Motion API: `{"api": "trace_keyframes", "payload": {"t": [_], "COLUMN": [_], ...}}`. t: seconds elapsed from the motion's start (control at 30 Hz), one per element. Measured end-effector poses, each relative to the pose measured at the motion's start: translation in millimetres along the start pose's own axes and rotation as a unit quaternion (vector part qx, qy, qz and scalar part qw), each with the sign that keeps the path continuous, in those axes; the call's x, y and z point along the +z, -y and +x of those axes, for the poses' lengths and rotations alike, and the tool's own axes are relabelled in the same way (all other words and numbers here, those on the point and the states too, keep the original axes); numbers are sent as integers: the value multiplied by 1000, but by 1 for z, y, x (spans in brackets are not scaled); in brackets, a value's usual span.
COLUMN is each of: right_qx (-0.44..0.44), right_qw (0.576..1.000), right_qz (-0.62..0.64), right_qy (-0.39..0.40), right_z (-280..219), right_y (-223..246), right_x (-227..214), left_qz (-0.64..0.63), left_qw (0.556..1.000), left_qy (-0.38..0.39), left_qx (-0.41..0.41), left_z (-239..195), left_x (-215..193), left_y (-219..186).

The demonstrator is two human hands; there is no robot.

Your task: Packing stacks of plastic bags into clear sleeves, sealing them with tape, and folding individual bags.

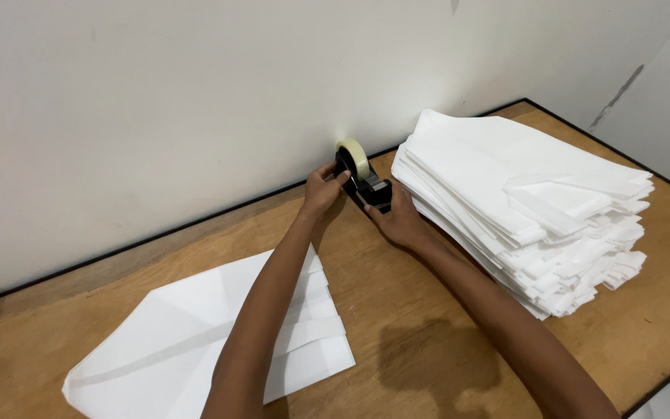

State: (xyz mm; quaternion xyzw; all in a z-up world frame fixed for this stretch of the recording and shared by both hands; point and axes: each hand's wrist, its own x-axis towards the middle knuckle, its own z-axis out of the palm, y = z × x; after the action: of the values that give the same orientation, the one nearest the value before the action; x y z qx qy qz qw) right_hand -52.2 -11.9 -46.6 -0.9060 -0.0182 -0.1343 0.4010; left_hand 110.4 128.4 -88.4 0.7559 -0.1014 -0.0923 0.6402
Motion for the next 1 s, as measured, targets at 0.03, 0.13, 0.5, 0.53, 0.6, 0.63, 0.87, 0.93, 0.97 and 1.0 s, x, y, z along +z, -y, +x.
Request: {"api": "trace_keyframes", "payload": {"t": [0.03,0.13,0.5,0.53,0.6,0.63,0.87,0.93,0.97,1.0], "right_qx": [-1,-12,23,17,46,40,62,59,79,100], "right_qw": [1000,1000,991,990,984,983,966,960,963,964], "right_qz": [1,14,-118,-114,-121,-119,-157,-176,-157,-140], "right_qy": [1,-12,65,76,126,134,195,208,205,203], "right_z": [1,-3,-75,-84,-102,-114,-143,-146,-146,-148], "right_y": [-3,-4,48,54,67,81,114,105,101,96], "right_x": [0,0,4,5,6,8,33,45,49,54], "left_qz": [0,5,427,428,515,516,538,537,507,474], "left_qw": [1000,1000,900,901,856,856,836,837,855,874], "left_qy": [-1,4,39,31,-10,-16,-49,-49,-63,-76], "left_qx": [-1,-10,73,63,43,35,-97,-93,-85,-79], "left_z": [-9,-35,-211,-225,-252,-269,-325,-332,-336,-342], "left_x": [-2,-10,-146,-160,-187,-200,-249,-248,-247,-244], "left_y": [-8,-24,-49,-42,-31,-24,-1,-1,-5,-7]}}
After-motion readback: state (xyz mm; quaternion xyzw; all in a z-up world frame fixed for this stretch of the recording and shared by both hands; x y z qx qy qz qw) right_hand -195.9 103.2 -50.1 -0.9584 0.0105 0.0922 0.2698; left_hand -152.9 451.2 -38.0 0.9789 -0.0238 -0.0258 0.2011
